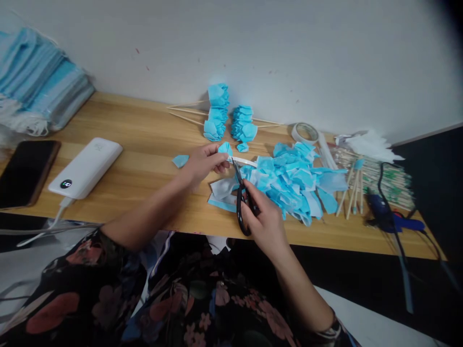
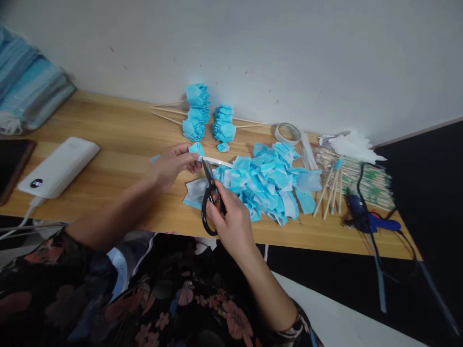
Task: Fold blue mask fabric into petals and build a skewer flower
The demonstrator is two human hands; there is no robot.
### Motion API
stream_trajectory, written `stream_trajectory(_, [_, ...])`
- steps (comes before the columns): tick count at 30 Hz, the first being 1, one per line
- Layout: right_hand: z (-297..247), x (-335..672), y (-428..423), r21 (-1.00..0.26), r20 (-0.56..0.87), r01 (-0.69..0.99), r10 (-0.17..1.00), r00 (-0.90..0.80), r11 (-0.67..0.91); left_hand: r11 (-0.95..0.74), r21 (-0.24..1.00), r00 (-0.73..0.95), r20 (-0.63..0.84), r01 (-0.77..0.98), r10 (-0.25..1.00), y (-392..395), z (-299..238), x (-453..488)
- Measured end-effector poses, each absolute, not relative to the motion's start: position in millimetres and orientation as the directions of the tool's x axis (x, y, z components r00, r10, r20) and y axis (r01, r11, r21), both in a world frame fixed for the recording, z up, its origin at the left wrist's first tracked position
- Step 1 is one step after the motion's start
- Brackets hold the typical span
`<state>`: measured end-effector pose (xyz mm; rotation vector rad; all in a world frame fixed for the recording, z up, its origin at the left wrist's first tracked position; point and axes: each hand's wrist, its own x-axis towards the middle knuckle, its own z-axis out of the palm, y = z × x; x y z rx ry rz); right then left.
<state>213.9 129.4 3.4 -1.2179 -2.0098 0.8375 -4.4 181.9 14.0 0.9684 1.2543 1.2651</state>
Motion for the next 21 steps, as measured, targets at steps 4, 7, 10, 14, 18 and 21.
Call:
stream_trajectory(4, [3, 214, 131, -0.800, 0.182, 0.490, 0.918, -0.353, 0.347, 0.040, 0.996, -0.180, -0.054, -0.079, 0.982, 179, 17, -4])
stream_trajectory(7, [5, 215, 132, -0.865, 0.121, 0.424, 0.930, -0.346, 0.270, 0.021, 0.998, -0.188, -0.031, -0.055, 0.982, 178, 19, -4])
stream_trajectory(10, [11, 216, 132, -0.940, 0.028, 0.310, 0.937, -0.349, 0.144, 0.055, 0.993, -0.106, -0.067, -0.109, 0.992, 177, 19, -3])
stream_trajectory(14, [18, 216, 133, -0.981, -0.032, 0.191, 0.939, -0.342, 0.036, 0.004, 0.983, -0.079, -0.019, -0.181, 0.997, 178, 16, -1])
stream_trajectory(18, [13, 216, 131, -0.977, 0.013, 0.198, 0.948, -0.317, 0.079, -0.008, 0.995, -0.103, -0.003, -0.102, 0.995, 178, 16, 0])
stream_trajectory(21, [8, 216, 130, -0.942, 0.101, 0.273, 0.943, -0.317, 0.193, 0.004, 0.999, -0.131, -0.010, -0.044, 0.991, 179, 16, 0])
